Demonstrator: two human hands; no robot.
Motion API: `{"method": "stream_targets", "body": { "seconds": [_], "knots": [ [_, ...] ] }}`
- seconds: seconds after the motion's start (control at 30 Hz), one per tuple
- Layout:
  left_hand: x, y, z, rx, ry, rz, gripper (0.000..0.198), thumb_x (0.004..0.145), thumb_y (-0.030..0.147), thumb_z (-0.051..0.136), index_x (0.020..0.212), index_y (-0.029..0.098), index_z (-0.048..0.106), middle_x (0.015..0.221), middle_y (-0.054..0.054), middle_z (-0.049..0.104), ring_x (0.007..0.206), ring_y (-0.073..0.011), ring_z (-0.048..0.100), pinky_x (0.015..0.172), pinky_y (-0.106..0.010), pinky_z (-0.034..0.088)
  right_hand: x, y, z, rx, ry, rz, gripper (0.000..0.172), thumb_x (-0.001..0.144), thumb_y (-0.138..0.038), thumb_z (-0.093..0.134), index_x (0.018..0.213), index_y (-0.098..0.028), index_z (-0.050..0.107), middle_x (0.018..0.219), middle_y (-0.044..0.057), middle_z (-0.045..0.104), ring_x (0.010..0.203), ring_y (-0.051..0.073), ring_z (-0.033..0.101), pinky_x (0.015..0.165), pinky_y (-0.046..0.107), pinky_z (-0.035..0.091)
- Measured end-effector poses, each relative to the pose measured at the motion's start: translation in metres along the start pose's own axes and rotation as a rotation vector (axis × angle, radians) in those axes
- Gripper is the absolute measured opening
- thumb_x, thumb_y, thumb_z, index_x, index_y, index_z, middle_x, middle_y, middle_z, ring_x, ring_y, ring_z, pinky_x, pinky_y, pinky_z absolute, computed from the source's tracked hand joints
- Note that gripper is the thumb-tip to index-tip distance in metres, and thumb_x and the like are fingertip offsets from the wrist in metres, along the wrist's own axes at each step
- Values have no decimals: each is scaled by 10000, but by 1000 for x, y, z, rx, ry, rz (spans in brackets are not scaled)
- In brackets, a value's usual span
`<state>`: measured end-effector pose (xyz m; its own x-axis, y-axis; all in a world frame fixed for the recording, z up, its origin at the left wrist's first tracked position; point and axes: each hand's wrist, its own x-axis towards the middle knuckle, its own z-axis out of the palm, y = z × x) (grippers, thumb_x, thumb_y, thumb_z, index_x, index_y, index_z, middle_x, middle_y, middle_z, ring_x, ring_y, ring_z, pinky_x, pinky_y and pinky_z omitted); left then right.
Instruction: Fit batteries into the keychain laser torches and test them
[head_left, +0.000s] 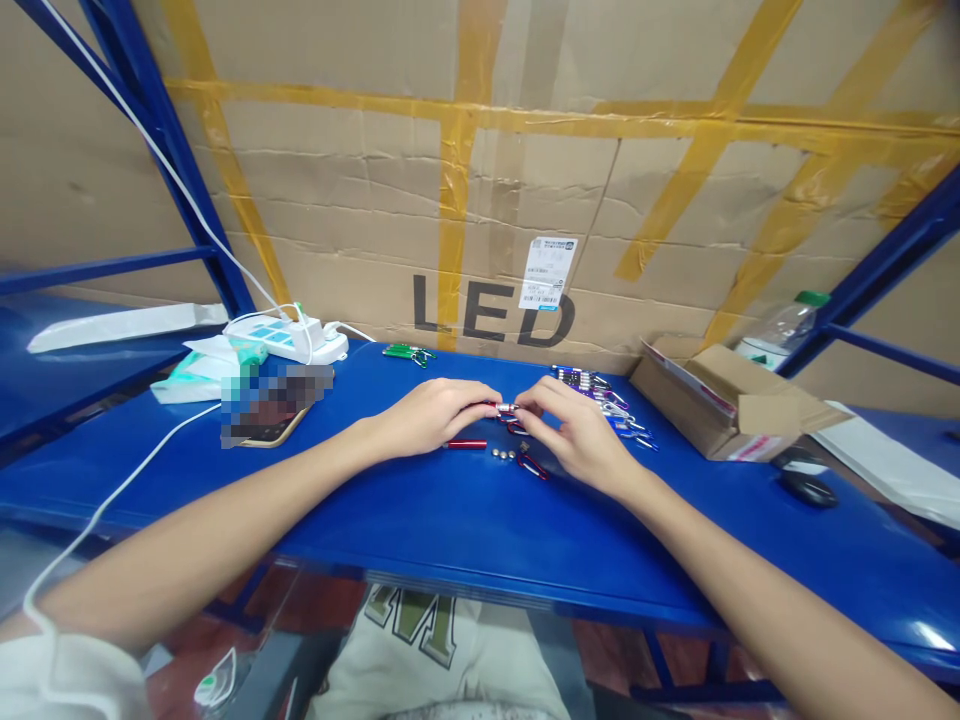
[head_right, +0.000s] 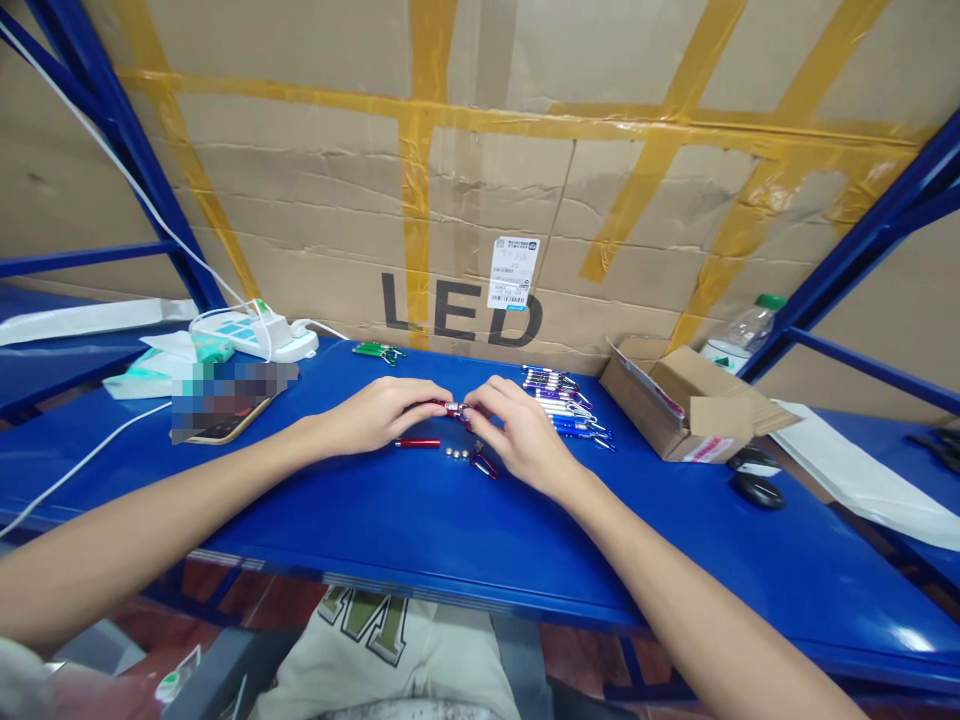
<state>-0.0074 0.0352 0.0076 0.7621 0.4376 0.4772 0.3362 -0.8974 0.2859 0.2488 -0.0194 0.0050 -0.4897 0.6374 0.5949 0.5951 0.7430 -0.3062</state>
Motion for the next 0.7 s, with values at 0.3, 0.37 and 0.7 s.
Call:
{"method": "stream_targets", "body": {
  "seconds": [0.3,0.37,0.7],
  "knots": [
    [1,-2,-3,-64,-78,-102,318,1154,345,468,1260,195,727,1217,-78,797,1102,-233,745,978,-341,525,0,-2,1,-37,12,15,150,1116,-273,510,1020,-241,621,990,68,661,893,226,637,809,365,502],
    [1,-4,-3,-64,-90,-109,308,1151,346,474,1264,195,718,1223,-78,790,1101,-233,740,978,-343,522,0,-1,2,-53,1,44,155,1114,-261,492,1007,-242,602,977,63,661,893,230,628,808,367,491],
    [-2,-14,2,111,-132,-86,350,1143,417,491,1185,186,750,1109,-92,746,1054,-253,694,933,-354,515,-2,15,7,-146,-113,200,180,1092,-244,481,931,-237,559,916,41,690,847,234,597,785,358,444]
  ]
}}
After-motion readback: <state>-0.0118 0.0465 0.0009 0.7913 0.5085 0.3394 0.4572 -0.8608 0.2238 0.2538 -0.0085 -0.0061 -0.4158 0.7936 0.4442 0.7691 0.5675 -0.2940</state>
